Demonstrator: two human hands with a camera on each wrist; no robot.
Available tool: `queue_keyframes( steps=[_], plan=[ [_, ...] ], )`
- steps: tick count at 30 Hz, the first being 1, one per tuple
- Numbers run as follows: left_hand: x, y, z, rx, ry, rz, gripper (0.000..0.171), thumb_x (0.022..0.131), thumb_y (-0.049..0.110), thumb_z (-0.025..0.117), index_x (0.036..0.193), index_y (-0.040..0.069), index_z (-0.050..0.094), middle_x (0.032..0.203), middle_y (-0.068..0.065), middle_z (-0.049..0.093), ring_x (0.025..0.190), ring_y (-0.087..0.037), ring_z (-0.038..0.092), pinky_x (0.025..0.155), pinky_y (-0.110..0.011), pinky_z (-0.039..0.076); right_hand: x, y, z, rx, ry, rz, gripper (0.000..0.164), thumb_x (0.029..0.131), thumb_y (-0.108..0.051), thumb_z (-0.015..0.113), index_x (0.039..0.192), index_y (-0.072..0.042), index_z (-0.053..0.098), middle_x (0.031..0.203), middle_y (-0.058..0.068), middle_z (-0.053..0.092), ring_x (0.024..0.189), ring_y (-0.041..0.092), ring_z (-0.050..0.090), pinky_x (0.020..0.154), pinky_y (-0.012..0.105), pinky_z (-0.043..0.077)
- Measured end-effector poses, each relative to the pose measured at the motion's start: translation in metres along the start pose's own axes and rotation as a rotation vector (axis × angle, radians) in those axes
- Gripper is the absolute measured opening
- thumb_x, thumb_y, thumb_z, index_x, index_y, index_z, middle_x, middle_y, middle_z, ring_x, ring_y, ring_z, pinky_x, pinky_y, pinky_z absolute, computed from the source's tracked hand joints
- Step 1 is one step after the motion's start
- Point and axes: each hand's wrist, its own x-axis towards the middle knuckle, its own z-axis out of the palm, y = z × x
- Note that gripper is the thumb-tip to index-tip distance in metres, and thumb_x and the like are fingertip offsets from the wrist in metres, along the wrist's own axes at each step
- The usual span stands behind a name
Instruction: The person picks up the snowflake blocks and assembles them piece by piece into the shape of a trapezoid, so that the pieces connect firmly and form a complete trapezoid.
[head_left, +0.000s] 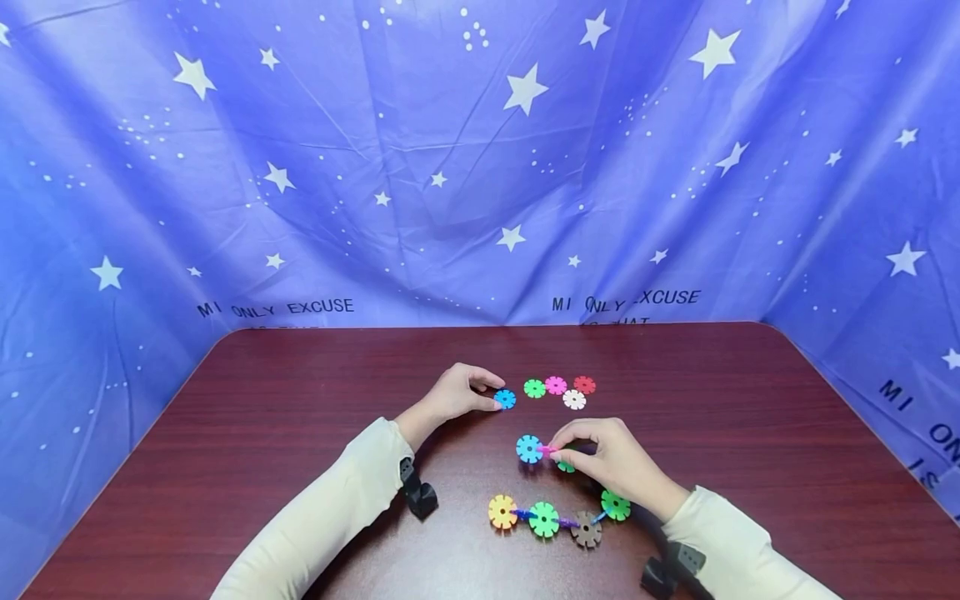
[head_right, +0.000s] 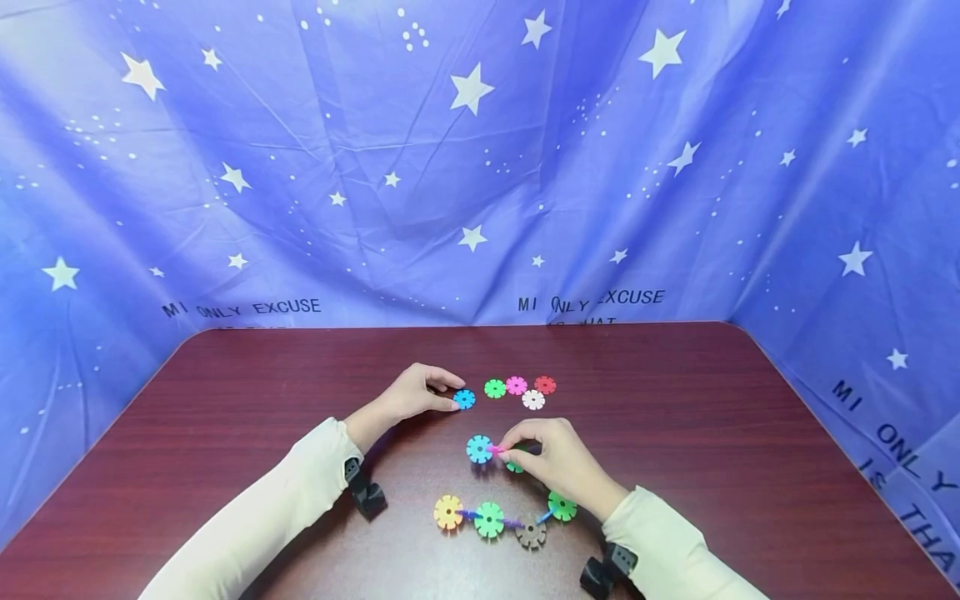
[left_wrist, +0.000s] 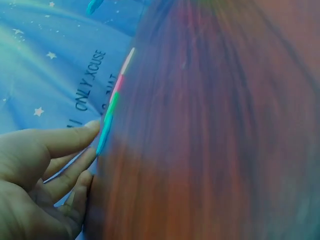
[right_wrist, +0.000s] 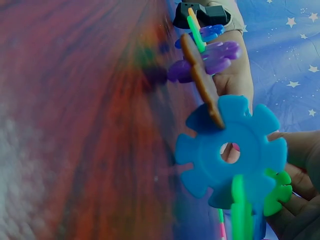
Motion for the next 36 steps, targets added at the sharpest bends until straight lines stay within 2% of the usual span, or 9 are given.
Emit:
queue_keyframes(
  steps=[2, 6, 11, 14, 16, 21, 27, 31, 36],
  plan=[
    [0.001, 0.000, 0.002, 0.024, -0.013, 0.018, 0.027, 0.077, 0.009, 0.078, 0.104, 0.007, 0.072, 0.102, -0.005, 0.071, 0.095, -0.019, 0.062, 0.083, -0.029, 0.052, 0.000, 0.000, 0.000, -0.004, 0.001, -0.005, 0.005, 0.083, -0.015, 0.072, 0.085, -0.019, 0.072, 0.084, -0.011, 0.069, 0.080, 0.003, 0.062, 0.069, 0.025, 0.053],
    [0.001, 0.004, 0.005, 0.086, -0.011, 0.058, 0.024, 0.076, 0.011, 0.079, 0.100, 0.009, 0.074, 0.096, -0.001, 0.071, 0.088, -0.014, 0.062, 0.077, -0.026, 0.052, 0.001, 0.001, 0.000, -0.006, 0.000, -0.004, 0.005, 0.083, -0.014, 0.072, 0.085, -0.019, 0.072, 0.085, -0.010, 0.069, 0.080, 0.003, 0.063, 0.070, 0.026, 0.054],
    [0.004, 0.011, 0.007, 0.132, -0.020, -0.005, 0.027, 0.073, 0.008, 0.080, 0.100, 0.009, 0.073, 0.092, 0.000, 0.069, 0.086, -0.015, 0.060, 0.078, -0.027, 0.051, 0.001, -0.001, 0.000, -0.003, 0.002, -0.005, 0.005, 0.083, -0.014, 0.072, 0.085, -0.018, 0.073, 0.085, -0.011, 0.069, 0.081, 0.004, 0.063, 0.070, 0.027, 0.054],
    [0.003, 0.013, 0.006, 0.134, -0.033, -0.034, 0.027, 0.071, 0.004, 0.081, 0.097, 0.008, 0.073, 0.088, -0.001, 0.067, 0.082, -0.014, 0.060, 0.073, -0.026, 0.051, 0.001, -0.001, 0.000, -0.003, 0.003, -0.004, 0.005, 0.083, -0.014, 0.072, 0.085, -0.018, 0.073, 0.085, -0.011, 0.069, 0.081, 0.004, 0.063, 0.070, 0.027, 0.054],
    [0.001, 0.013, 0.005, 0.108, -0.037, -0.054, 0.025, 0.070, 0.001, 0.081, 0.093, 0.007, 0.072, 0.085, -0.001, 0.066, 0.078, -0.013, 0.059, 0.069, -0.025, 0.051, 0.001, 0.000, 0.000, 0.000, 0.009, -0.004, 0.006, 0.082, -0.013, 0.073, 0.085, -0.018, 0.073, 0.084, -0.011, 0.069, 0.081, 0.004, 0.063, 0.069, 0.026, 0.054],
    [-0.010, 0.013, 0.003, -0.042, -0.058, -0.091, 0.018, 0.072, -0.004, 0.077, 0.087, 0.004, 0.071, 0.078, -0.002, 0.067, 0.072, -0.011, 0.061, 0.064, -0.024, 0.052, 0.000, 0.002, -0.001, 0.003, 0.020, -0.002, 0.006, 0.082, -0.013, 0.073, 0.085, -0.018, 0.073, 0.084, -0.010, 0.069, 0.080, 0.004, 0.063, 0.067, 0.025, 0.053],
    [-0.032, 0.015, 0.002, -0.219, -0.095, -0.052, 0.018, 0.077, -0.003, 0.073, 0.095, -0.004, 0.070, 0.081, -0.010, 0.069, 0.070, -0.013, 0.065, 0.061, -0.031, 0.054, 0.000, 0.000, -0.001, 0.007, 0.015, 0.017, 0.003, 0.083, -0.017, 0.073, 0.086, -0.018, 0.073, 0.084, -0.012, 0.069, 0.080, 0.003, 0.062, 0.068, 0.025, 0.053],
    [-0.045, 0.022, 0.005, -0.247, -0.073, -0.015, 0.016, 0.077, -0.001, 0.074, 0.092, -0.003, 0.070, 0.079, -0.011, 0.070, 0.067, -0.018, 0.066, 0.059, -0.034, 0.055, 0.000, -0.001, -0.002, 0.004, 0.017, 0.023, 0.003, 0.084, -0.019, 0.072, 0.085, -0.016, 0.073, 0.083, -0.012, 0.069, 0.080, 0.003, 0.063, 0.069, 0.027, 0.054],
    [-0.060, 0.033, 0.009, -0.246, -0.045, -0.019, 0.010, 0.077, 0.002, 0.075, 0.087, 0.001, 0.072, 0.075, -0.007, 0.070, 0.062, -0.022, 0.066, 0.054, -0.035, 0.054, 0.000, -0.001, -0.002, -0.005, 0.019, 0.036, 0.003, 0.084, -0.019, 0.072, 0.085, -0.017, 0.073, 0.084, -0.012, 0.069, 0.081, 0.003, 0.063, 0.069, 0.027, 0.054]
  ],
)
